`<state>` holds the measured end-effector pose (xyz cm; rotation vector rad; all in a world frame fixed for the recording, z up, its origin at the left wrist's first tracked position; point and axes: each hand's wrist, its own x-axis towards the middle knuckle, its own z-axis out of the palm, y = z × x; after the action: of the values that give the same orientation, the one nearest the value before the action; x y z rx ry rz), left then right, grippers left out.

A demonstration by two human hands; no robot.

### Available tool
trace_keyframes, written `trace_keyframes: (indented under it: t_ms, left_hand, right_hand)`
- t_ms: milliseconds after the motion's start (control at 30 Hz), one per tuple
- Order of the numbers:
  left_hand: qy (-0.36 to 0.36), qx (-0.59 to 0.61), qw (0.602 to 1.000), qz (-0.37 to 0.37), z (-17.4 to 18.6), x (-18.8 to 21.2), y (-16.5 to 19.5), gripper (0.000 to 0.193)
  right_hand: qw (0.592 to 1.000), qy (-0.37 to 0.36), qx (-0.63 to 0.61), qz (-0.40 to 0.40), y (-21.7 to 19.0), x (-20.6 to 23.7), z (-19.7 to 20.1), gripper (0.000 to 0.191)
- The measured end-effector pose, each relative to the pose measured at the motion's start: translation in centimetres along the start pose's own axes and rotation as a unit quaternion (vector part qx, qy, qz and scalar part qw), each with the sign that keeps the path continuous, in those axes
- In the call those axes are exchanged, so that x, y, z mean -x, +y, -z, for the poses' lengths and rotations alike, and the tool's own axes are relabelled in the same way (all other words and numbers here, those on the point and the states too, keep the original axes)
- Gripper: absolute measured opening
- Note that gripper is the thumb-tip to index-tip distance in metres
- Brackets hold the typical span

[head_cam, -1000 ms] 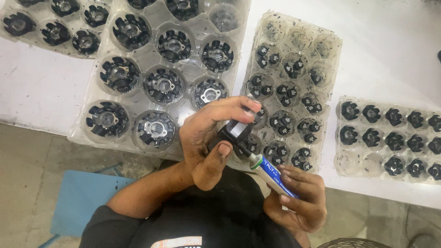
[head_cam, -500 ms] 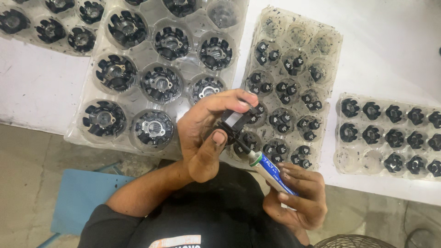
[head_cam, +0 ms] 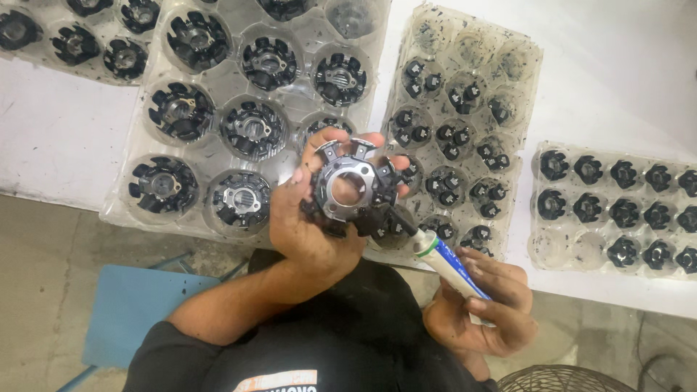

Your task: The person picks black rotor-like metal components one at a time from blister trays on a workbench and squeezes adhesive from a tube onto each part, then places the part back into the tray. They wipe the tube tip with a cloth and continue applying adhesive to more parts.

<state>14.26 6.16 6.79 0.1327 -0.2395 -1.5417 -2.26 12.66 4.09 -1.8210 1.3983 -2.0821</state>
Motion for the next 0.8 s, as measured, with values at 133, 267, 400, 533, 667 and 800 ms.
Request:
trace_keyframes:
  t_ms: [133,267,400,533,667,800]
  left_hand:
    - [0.076,0.042,0.994,0.070,0.0,0.0,-0.4,0.045]
    - [0.100,0.055,0.989,0.095,0.2,0.2,-0.8,0.044]
    - [0.100,0.045,0.990,0.088,0.5,0.2,-1.0,0.045]
    - [0.118,0.046,0.987,0.096,0.8,0.0,-0.9,0.044]
    - [0.113,0.060,0.986,0.104,1.1,0.0,-1.0,0.043]
    - [0.120,0.047,0.985,0.110,1.0,-0.2,-1.3,0.043]
  right_hand:
    - [0.998,-0.058,0.020,0.013,-0.3,-0.4,-0.1,0.041]
    - [0.994,-0.103,0.022,-0.002,-0.6,-0.6,0.2,0.042]
    - [0.994,-0.109,0.019,-0.021,-0.6,-0.3,0.5,0.041]
    - [0.993,-0.111,0.013,-0.024,-0.4,0.0,0.9,0.041]
    - [0.993,-0.118,-0.010,-0.012,0.3,-0.3,1.6,0.039]
    - [0.992,-0.112,-0.042,0.025,1.5,-0.6,1.3,0.039]
